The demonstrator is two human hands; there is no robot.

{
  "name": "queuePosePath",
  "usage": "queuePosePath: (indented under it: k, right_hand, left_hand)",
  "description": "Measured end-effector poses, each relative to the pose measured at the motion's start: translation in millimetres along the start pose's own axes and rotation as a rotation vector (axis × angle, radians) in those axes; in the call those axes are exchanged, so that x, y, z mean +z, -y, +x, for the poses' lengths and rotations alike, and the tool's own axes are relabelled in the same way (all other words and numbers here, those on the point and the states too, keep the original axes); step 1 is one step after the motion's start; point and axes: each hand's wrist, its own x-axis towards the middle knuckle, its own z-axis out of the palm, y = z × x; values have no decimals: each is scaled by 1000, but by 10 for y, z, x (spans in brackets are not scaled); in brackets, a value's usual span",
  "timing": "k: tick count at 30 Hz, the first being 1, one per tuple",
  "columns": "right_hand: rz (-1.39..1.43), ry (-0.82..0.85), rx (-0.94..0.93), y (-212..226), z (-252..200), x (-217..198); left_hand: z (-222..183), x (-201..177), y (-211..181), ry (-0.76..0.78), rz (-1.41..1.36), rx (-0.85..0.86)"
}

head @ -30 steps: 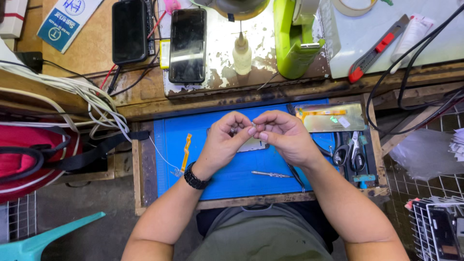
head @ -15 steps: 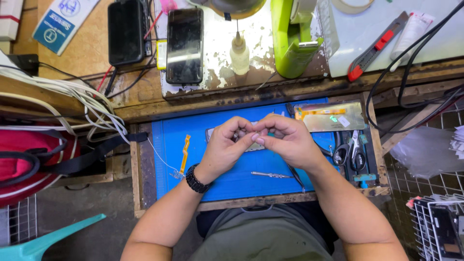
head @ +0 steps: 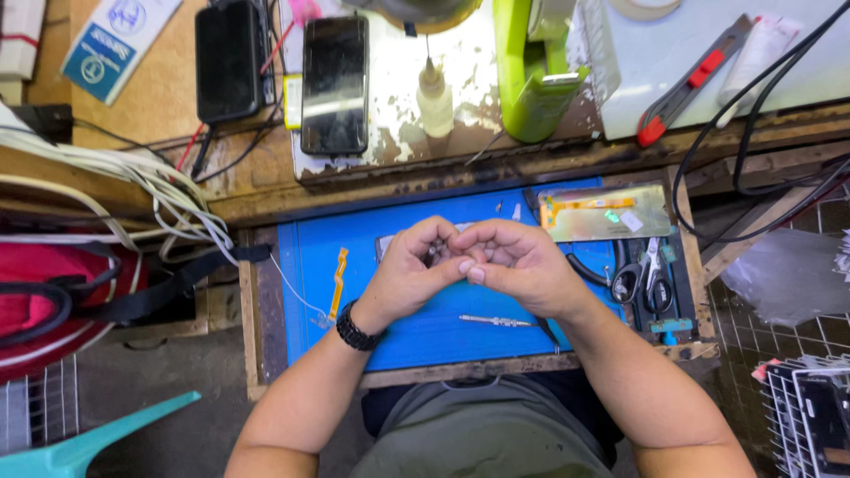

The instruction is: The person is repairing a small electronic component, likely a smartphone part, using a microscope. They manipulate a tiny component with their fingers, occasionally using tweezers, and apply a liquid from a bottle. The workspace includes a blue mat, tools, and a smartphone.

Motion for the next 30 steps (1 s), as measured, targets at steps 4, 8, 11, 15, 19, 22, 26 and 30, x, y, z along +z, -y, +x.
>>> queuePosePath:
  k: [4,8,11,15,19,22,26,30]
  right_hand:
    - [168,44,-133,-20,17,-47]
    - [103,-5,-152,-14,43,-80]
    - [51,-48,-135,-39,59,-92]
    - [8,-101,-167,-65,67,-75]
    - [-15,-179,-124,-72,122,-66]
    - [-88,-225,-118,-121,151,-76]
    - [-243,-206,-169,-156,145,-23]
    - [-261,-208,-150,-128,144,0]
  left_hand:
    - [41,-22,16,-80,11,8]
    - [48,-28,56,-173,68,22]
    - [59,-11,22,-198,174,42]
    - [43,46,-84,-213,290,54]
    - [47,74,-124,-248,294,49]
    - [40,69,-40,-238,220,67]
    - [19,88,40,-199,-220,-11]
    - [36,138,16,-206,-395,-46]
